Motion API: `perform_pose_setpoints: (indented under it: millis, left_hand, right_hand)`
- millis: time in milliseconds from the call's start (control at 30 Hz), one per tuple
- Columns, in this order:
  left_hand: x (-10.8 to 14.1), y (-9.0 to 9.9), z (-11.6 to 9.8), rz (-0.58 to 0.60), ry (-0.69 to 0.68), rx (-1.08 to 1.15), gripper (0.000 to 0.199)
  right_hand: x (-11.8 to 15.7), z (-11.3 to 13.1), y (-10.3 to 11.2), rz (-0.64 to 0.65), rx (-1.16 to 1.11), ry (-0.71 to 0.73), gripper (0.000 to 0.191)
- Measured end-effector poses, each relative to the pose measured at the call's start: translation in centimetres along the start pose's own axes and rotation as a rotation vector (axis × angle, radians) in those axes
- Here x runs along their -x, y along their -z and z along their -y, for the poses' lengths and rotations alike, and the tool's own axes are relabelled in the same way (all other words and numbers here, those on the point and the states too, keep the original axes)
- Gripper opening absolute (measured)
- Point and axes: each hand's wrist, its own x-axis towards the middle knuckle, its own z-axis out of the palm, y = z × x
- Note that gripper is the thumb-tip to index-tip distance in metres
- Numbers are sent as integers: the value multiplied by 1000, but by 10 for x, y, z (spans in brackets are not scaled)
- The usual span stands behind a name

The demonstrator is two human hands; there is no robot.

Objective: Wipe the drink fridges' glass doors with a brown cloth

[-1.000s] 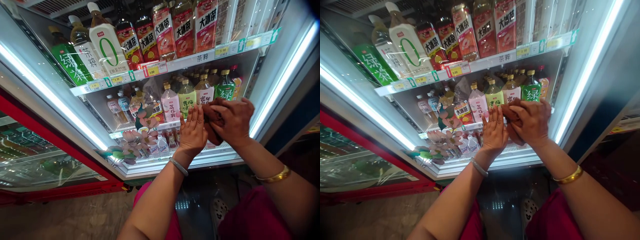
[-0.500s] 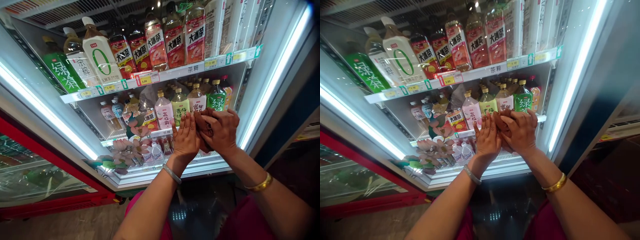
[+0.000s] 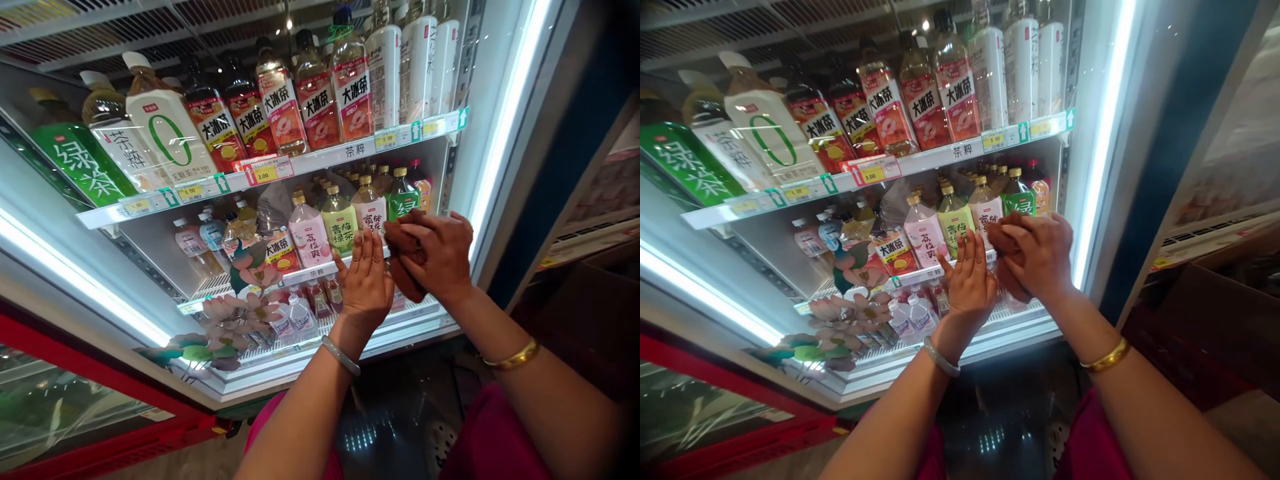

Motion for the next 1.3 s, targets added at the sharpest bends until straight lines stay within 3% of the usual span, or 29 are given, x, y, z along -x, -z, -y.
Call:
perform_pose_setpoints:
  millis: [100, 167, 233, 300, 400, 467, 533, 600, 733, 800, 967, 1067, 1167, 1233, 1300]
  left_hand:
    - [-2, -1, -3, -7, -10, 11, 85]
    - [0, -4, -4, -14, -58, 22, 86]
    - [2, -8, -3, -20, -98, 35, 87]
    - [4, -10, -1, -32, -107, 36, 91]
    - [1, -9, -4, -25, -77, 19, 95]
    - [-5, -7, -11, -17, -62, 12, 95]
    - [-15, -8, -24, -27, -72, 16, 95]
    - [-27, -13, -38, -33, -100, 28, 93]
    - [-50, -26, -55, -69, -163, 33, 87]
    - [-59, -28, -57, -67, -196, 17, 86]
    - [-83, -24, -56, -14, -267, -54, 92]
    - [-97, -24, -59, -1, -293, -78, 93]
    - [-106, -24, -61, -22, -286, -110, 89]
    - [-110, -21, -61, -39, -275, -114, 87]
    - [-117, -15, -59, -54, -272, -107, 87]
  right_hand:
    - [2, -25, 2, -158, 29, -216, 47]
    - [5, -18, -1, -213, 26, -314, 47]
    - [7, 3, -5, -149, 6, -259, 45]
    - [6, 20, -8, -68, -31, -105, 40]
    - [-2, 13, -5, -112, -32, 24, 35]
    - [-10, -9, 1, -181, -4, -57, 35]
    - [-17, -28, 7, -275, 16, -246, 35]
    - [-22, -33, 9, -351, 15, -387, 34]
    - [-25, -24, 8, -274, -75, -272, 32]
    - [-24, -32, 8, -258, -103, -269, 30]
    - [-23, -74, 5, -482, -42, -500, 31]
    - [-28, -65, 2, -510, -46, -519, 32]
    - [-40, -46, 3, -424, -164, -391, 29]
    - [-50, -45, 5, -423, -211, -352, 25]
    - [-63, -54, 6, -504, -190, -406, 24]
